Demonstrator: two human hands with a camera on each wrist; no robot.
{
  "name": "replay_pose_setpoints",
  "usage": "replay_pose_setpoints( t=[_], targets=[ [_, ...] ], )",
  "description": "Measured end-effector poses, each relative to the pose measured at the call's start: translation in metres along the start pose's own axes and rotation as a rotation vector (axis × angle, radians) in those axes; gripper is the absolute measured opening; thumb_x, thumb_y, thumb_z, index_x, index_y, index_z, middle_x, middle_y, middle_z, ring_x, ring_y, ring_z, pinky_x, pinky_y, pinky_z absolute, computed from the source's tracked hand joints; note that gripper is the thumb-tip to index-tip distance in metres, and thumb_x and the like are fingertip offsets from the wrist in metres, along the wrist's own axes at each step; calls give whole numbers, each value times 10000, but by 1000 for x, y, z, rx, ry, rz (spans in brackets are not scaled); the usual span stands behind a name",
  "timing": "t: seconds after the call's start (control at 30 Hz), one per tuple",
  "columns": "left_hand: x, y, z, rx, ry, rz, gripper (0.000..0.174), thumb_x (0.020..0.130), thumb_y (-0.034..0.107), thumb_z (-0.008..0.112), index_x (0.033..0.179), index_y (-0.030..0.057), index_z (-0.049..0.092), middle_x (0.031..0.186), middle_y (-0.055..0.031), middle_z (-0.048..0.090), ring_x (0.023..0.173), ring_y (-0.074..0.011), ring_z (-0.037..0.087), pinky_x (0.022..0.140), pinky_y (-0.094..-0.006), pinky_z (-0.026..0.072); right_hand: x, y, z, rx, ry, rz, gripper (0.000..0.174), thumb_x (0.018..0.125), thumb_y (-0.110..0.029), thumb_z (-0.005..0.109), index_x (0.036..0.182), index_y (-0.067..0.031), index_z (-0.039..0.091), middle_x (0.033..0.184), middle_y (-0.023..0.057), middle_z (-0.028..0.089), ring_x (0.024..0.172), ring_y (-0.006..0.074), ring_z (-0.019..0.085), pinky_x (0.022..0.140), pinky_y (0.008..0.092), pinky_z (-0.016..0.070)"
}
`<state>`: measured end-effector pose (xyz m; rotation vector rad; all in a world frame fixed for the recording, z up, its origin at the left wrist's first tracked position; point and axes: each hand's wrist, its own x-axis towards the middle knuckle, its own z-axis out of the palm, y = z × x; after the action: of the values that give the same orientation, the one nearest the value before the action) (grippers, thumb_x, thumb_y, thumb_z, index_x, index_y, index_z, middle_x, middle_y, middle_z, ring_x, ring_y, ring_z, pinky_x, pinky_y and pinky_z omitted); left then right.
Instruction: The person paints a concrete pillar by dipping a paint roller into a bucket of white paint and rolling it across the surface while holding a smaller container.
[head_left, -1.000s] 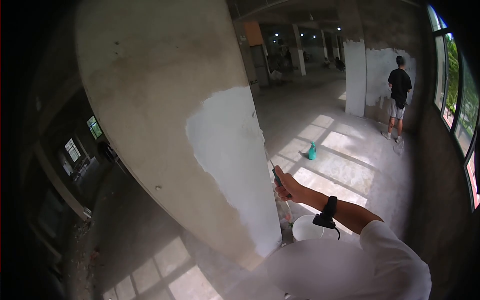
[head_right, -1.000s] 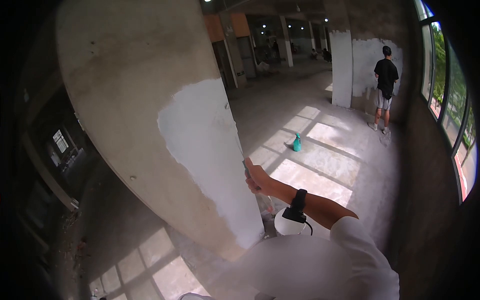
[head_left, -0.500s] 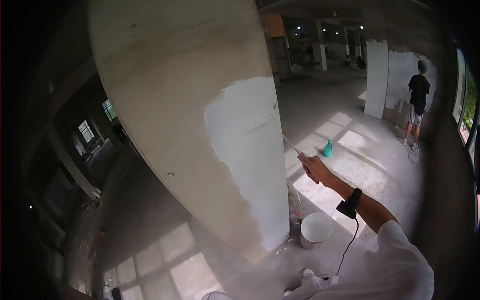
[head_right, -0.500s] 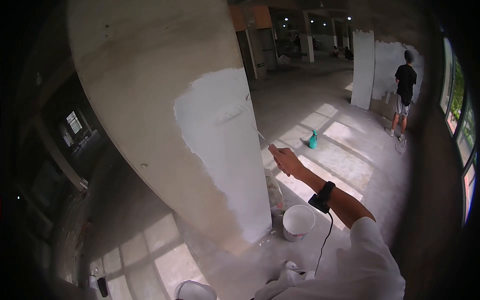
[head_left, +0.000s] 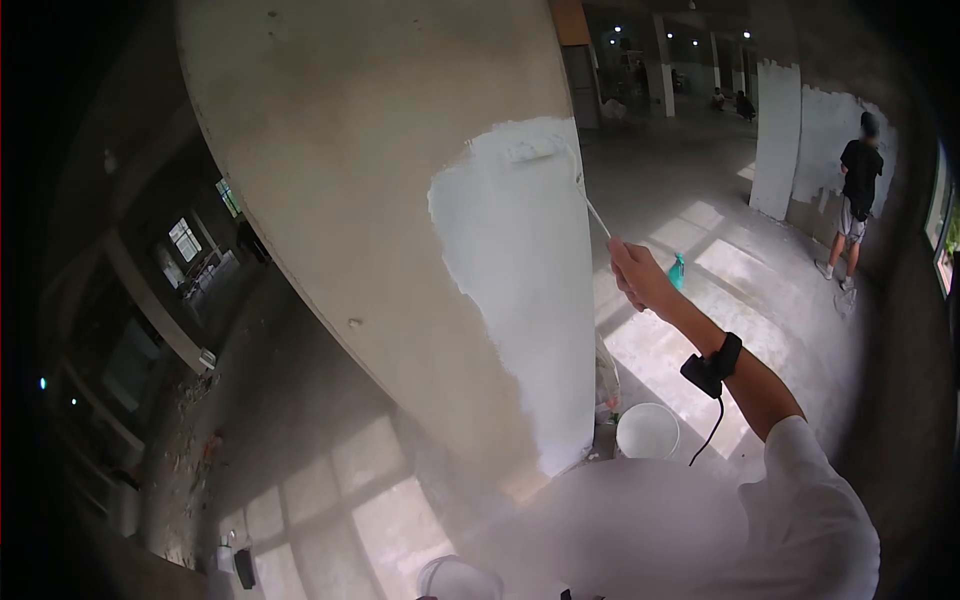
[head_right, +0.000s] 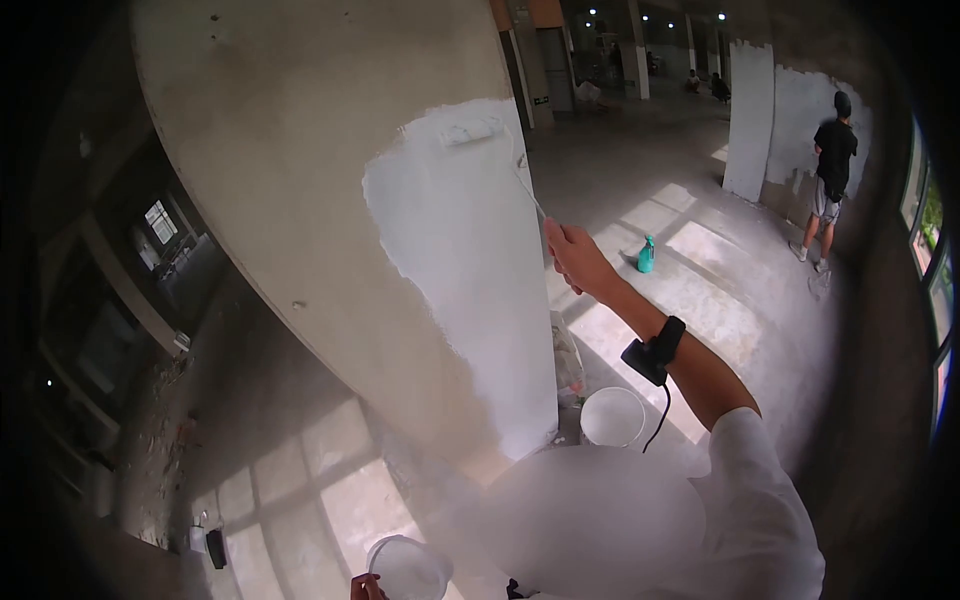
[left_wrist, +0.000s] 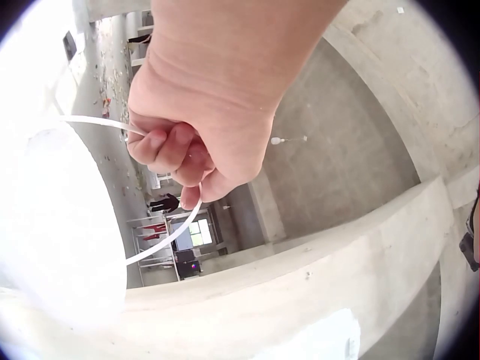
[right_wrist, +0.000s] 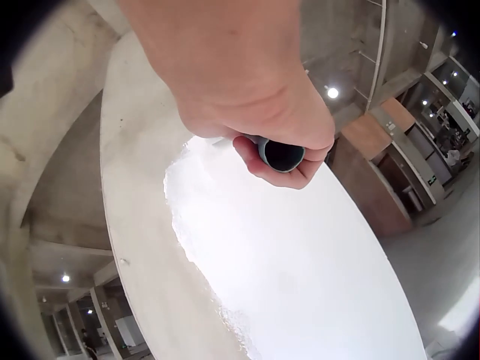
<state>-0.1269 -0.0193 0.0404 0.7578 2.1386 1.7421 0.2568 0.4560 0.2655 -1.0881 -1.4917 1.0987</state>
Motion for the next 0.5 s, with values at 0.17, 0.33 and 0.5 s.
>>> replay_pose_setpoints(
  t=[0.17,0.33,0.5],
  targets=[
    [-3,16,2,45,10,-66,174,922,176,588,940,21,666,682,27,475,567,-79,340,488,-244,246,6,46,-2,-148,84,-24,503,1023,-460,391,743,-48,456,594,8,427,487,95,370,455,299,359],
    [9,21,10,101,44,-207,171,919,155,555,792,45,587,533,63,336,465,-7,257,433,-210,141,5,121,-2,-266,113,-97,471,1019,-412,411,833,8,514,645,84,479,603,167,443,610,358,419],
    [15,66,28,209,-31,-204,177,945,139,539,834,13,597,571,63,332,506,-14,249,460,-225,158,-10,146,11,-171,98,54,456,1002,-507,415,755,-125,448,556,-55,361,386,46,275,333,245,227]
  ],
)
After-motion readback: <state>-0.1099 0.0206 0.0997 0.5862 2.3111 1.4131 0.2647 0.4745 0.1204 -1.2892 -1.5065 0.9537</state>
